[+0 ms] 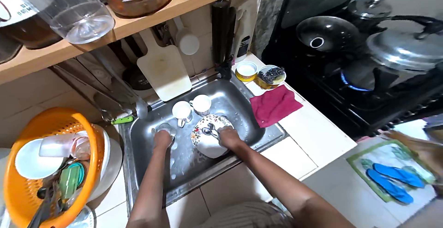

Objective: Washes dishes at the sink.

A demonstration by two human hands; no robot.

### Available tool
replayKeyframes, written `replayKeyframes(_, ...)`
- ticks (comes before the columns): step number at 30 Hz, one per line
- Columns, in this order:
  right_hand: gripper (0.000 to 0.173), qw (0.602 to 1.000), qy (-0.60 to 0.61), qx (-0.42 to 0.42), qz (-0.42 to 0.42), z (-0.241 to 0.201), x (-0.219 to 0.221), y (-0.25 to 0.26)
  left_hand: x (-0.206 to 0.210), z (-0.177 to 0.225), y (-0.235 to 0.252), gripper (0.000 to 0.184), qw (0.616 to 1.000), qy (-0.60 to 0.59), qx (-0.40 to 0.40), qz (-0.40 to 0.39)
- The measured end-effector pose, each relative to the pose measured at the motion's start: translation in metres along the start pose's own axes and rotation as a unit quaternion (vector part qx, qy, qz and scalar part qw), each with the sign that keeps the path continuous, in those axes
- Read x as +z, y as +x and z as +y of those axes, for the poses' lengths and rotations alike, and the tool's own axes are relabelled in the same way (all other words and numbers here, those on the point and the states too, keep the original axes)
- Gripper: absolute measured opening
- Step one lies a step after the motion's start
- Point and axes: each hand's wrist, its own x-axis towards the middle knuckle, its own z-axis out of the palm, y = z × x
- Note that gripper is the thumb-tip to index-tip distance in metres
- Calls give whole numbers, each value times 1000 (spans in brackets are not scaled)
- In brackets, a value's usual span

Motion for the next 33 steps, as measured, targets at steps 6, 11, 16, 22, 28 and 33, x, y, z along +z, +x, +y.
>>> replayKeyframes(6, 43, 990, 22, -137, 13, -29, 8, -8, 3, -6, -13, 41, 982, -184, 37, -10)
replayKeyframes(11, 82, 951, 124, -279, 57, -50, 8, -8, -18, 22, -72, 42, 951, -165, 252, 63)
replayKeyframes(16, 83, 915, 149, -365, 90, -43, -14, -17, -26, 50, -116, 35, 921, -46, 346, 174)
replayKeyframes(22, 68, 888, 3, -430, 162, -18, -17, -16, -31, 70, -116, 37, 925, 58, 374, 15)
replayKeyframes(28, 38, 825, -38, -465, 320, -12, -17, -23, -42, 88, -109, 43, 851, -386, 340, -104)
replayKeyframes(33, 54, 906, 31, -326, 270, -5, -17, -19, -50, 97, -105, 50, 774, -575, 223, -141)
